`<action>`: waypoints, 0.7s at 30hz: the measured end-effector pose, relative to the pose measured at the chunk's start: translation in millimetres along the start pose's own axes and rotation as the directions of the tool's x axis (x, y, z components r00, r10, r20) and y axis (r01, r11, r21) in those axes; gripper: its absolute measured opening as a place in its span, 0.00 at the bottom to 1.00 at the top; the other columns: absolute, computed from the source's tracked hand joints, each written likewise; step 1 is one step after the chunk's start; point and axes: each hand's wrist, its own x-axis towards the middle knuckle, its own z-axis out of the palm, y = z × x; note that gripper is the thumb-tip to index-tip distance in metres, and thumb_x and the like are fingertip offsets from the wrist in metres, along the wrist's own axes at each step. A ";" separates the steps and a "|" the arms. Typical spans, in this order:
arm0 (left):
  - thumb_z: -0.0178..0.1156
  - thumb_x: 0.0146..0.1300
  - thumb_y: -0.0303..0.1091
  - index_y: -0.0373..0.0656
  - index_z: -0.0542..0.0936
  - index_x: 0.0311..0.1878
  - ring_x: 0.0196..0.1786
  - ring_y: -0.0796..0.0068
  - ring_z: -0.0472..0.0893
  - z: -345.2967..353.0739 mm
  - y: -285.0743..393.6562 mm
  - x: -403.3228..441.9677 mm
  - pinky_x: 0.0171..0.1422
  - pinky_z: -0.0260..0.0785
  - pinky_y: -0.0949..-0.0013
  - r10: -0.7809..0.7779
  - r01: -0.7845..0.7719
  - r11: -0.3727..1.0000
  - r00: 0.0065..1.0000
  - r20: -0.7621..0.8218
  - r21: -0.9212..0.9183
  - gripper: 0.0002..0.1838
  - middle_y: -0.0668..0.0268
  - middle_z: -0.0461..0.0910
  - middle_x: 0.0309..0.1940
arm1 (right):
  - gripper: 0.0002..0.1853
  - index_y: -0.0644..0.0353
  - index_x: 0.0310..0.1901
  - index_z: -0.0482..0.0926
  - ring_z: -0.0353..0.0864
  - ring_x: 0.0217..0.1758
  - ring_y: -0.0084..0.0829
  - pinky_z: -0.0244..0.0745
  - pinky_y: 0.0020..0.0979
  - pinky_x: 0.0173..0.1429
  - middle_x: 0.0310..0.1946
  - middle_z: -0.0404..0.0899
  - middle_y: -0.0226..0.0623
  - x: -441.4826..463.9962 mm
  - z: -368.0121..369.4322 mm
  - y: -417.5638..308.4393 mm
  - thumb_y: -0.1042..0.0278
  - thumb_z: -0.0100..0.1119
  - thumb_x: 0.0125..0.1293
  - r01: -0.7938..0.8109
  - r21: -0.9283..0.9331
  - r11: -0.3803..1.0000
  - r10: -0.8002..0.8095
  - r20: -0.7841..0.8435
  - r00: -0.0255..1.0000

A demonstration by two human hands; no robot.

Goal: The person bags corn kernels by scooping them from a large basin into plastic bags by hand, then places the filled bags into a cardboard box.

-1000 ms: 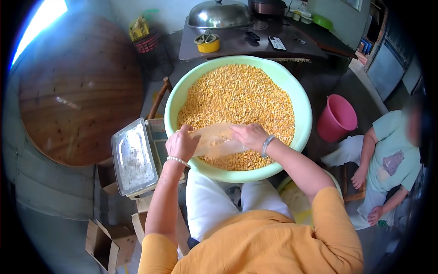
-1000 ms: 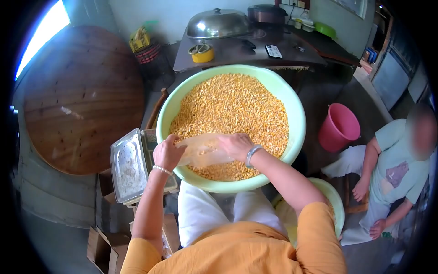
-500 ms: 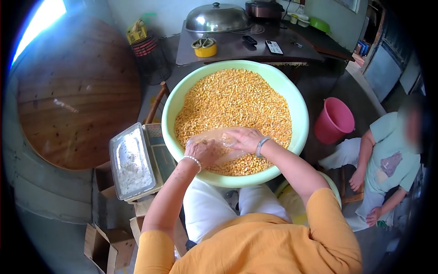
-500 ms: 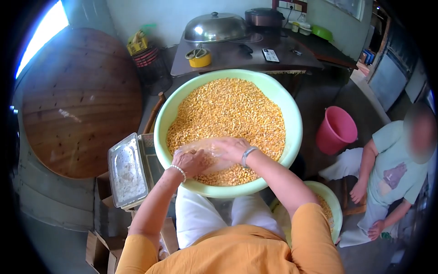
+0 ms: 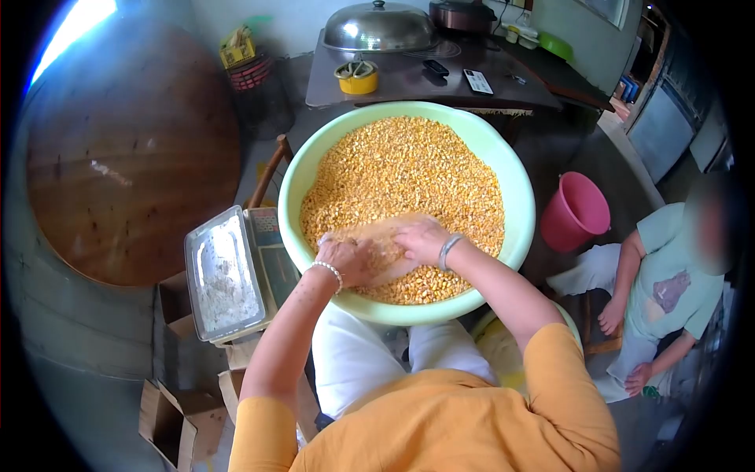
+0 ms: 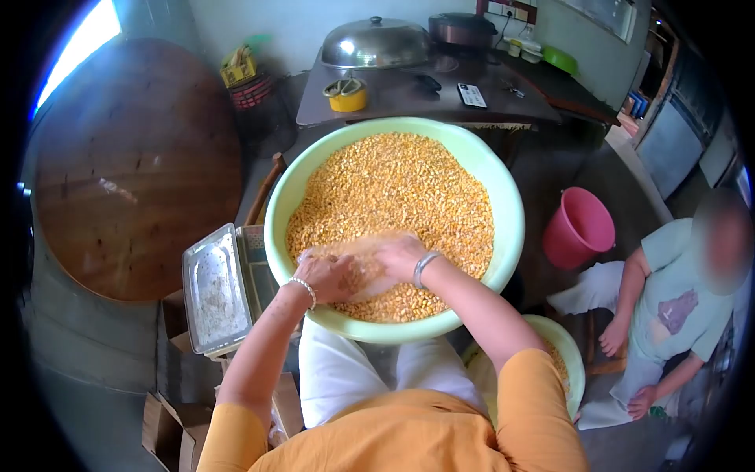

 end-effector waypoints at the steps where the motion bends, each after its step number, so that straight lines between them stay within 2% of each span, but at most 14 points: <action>1: 0.59 0.49 0.57 0.49 0.70 0.54 0.44 0.57 0.80 1.8 -0.8 0.8 0.56 0.62 0.56 0.000 -0.001 1.000 1.000 -0.013 -0.007 0.32 0.56 0.81 0.37 | 0.15 0.57 0.43 0.77 0.74 0.51 0.34 0.67 0.35 0.56 0.43 0.77 0.37 -1.0 4.3 -5.1 0.62 0.58 0.52 0.093 -0.036 0.995 -0.098 -0.149 0.984; 3: 0.58 0.49 0.56 0.48 0.72 0.51 0.45 0.57 0.80 3.9 -2.7 4.4 0.59 0.61 0.56 0.011 -0.011 1.000 0.999 -0.032 -0.009 0.29 0.56 0.81 0.36 | 0.13 0.58 0.39 0.78 0.75 0.49 0.33 0.69 0.35 0.52 0.42 0.77 0.36 0.3 9.7 -15.9 0.62 0.56 0.52 0.255 -0.151 0.955 -0.295 -0.421 0.858; 4: 0.58 0.49 0.57 0.48 0.73 0.51 0.44 0.57 0.80 4.5 -3.9 6.3 0.59 0.61 0.56 0.021 -0.021 1.000 0.999 -0.037 -0.005 0.29 0.56 0.81 0.36 | 0.12 0.59 0.38 0.77 0.74 0.48 0.33 0.69 0.34 0.50 0.41 0.76 0.36 0.7 11.1 -21.6 0.66 0.55 0.52 0.317 -0.205 0.926 -0.377 -0.458 0.805; 7: 0.60 0.50 0.55 0.48 0.71 0.53 0.45 0.59 0.79 -13.3 1.0 2.0 0.61 0.58 0.56 -0.015 0.015 1.000 0.999 0.034 0.024 0.30 0.57 0.80 0.38 | 0.10 0.58 0.36 0.77 0.74 0.48 0.34 0.69 0.35 0.49 0.40 0.76 0.37 -6.2 18.3 -30.9 0.69 0.55 0.50 0.308 -0.215 0.927 -0.326 -0.056 0.944; 8: 0.61 0.51 0.53 0.48 0.70 0.55 0.45 0.60 0.79 -20.4 3.1 0.6 0.62 0.58 0.56 -0.037 0.035 0.999 0.997 0.073 0.039 0.30 0.57 0.80 0.40 | 0.10 0.57 0.36 0.78 0.74 0.48 0.35 0.69 0.35 0.49 0.39 0.75 0.37 -7.0 19.8 -31.4 0.71 0.55 0.50 0.261 -0.147 0.954 -0.274 -0.077 0.959; 9: 0.62 0.50 0.50 0.48 0.71 0.54 0.48 0.60 0.77 -14.7 -1.9 1.8 0.63 0.56 0.55 0.037 -0.033 0.999 0.987 -0.154 0.031 0.29 0.56 0.79 0.42 | 0.10 0.57 0.36 0.78 0.74 0.47 0.35 0.69 0.35 0.49 0.39 0.75 0.37 -5.9 21.4 -30.3 0.71 0.55 0.49 0.257 -0.113 0.960 -0.268 -0.094 0.959; 11: 0.64 0.49 0.44 0.48 0.73 0.53 0.54 0.61 0.73 9.1 -12.4 1.2 0.65 0.53 0.55 0.176 -0.172 0.983 0.803 -0.569 0.061 0.26 0.55 0.76 0.48 | 0.09 0.56 0.35 0.78 0.74 0.47 0.36 0.70 0.35 0.49 0.38 0.75 0.37 -3.7 24.6 -25.0 0.72 0.54 0.49 0.246 -0.046 0.968 -0.250 -0.128 0.960; 12: 0.65 0.45 0.37 0.47 0.74 0.53 0.61 0.61 0.67 8.7 -8.1 -5.1 0.65 0.54 0.55 0.093 -0.036 0.995 0.719 -0.689 0.097 0.27 0.53 0.72 0.53 | 0.10 0.57 0.35 0.78 0.74 0.46 0.36 0.70 0.35 0.48 0.38 0.75 0.37 -3.3 26.0 -23.1 0.73 0.54 0.49 0.247 -0.040 0.968 -0.250 -0.141 0.958; 13: 0.65 0.46 0.37 0.46 0.73 0.53 0.61 0.60 0.66 6.4 -4.7 -10.1 0.65 0.54 0.55 -0.026 0.051 0.999 0.695 -0.719 0.013 0.28 0.53 0.71 0.54 | 0.10 0.57 0.36 0.78 0.74 0.45 0.36 0.70 0.35 0.48 0.37 0.75 0.37 -3.3 28.1 -23.1 0.73 0.54 0.49 0.249 -0.030 0.968 -0.251 -0.153 0.956; 15: 0.64 0.47 0.38 0.46 0.72 0.55 0.62 0.59 0.65 4.8 -0.1 -19.2 0.66 0.54 0.56 -0.270 0.221 0.961 0.615 -0.741 -0.167 0.29 0.53 0.70 0.56 | 0.11 0.58 0.37 0.77 0.74 0.45 0.36 0.70 0.35 0.47 0.37 0.75 0.37 -4.1 30.6 -24.9 0.74 0.54 0.49 0.265 -0.042 0.963 -0.269 -0.175 0.947; 16: 0.62 0.49 0.35 0.44 0.67 0.60 0.57 0.57 0.71 10.1 -3.1 -19.2 0.62 0.58 0.57 -0.296 0.230 0.954 0.614 -0.732 -0.193 0.32 0.52 0.73 0.52 | 0.11 0.58 0.37 0.77 0.75 0.45 0.36 0.70 0.35 0.47 0.37 0.75 0.37 -4.4 29.7 -26.0 0.74 0.54 0.49 0.279 -0.069 0.958 -0.287 -0.184 0.940; 19: 0.62 0.50 0.34 0.43 0.62 0.64 0.47 0.57 0.77 4.2 -2.4 -17.7 0.52 0.67 0.59 -0.475 0.313 0.853 0.797 -0.373 -0.417 0.35 0.51 0.76 0.46 | 0.13 0.58 0.40 0.77 0.76 0.44 0.36 0.71 0.36 0.47 0.36 0.77 0.38 -7.2 9.5 -41.2 0.73 0.55 0.50 0.354 -0.066 0.933 -0.352 -0.369 0.860; 20: 0.61 0.51 0.35 0.42 0.59 0.65 0.38 0.57 0.80 18.1 -9.0 -12.3 0.43 0.70 0.60 -0.401 0.247 0.902 0.781 -0.479 -0.354 0.37 0.52 0.78 0.40 | 0.13 0.58 0.41 0.76 0.76 0.43 0.37 0.71 0.36 0.47 0.36 0.77 0.39 -11.9 -3.0 -52.0 0.73 0.55 0.50 0.383 -0.051 0.922 -0.364 -0.451 0.815; 21: 0.61 0.51 0.35 0.43 0.59 0.65 0.38 0.57 0.80 18.6 -10.6 -11.4 0.43 0.71 0.60 -0.402 0.267 0.905 0.792 -0.459 -0.331 0.37 0.52 0.78 0.39 | 0.14 0.59 0.42 0.76 0.77 0.43 0.38 0.72 0.36 0.47 0.37 0.77 0.40 -18.0 -18.5 -66.4 0.73 0.55 0.51 0.450 0.083 0.889 -0.352 -0.503 0.789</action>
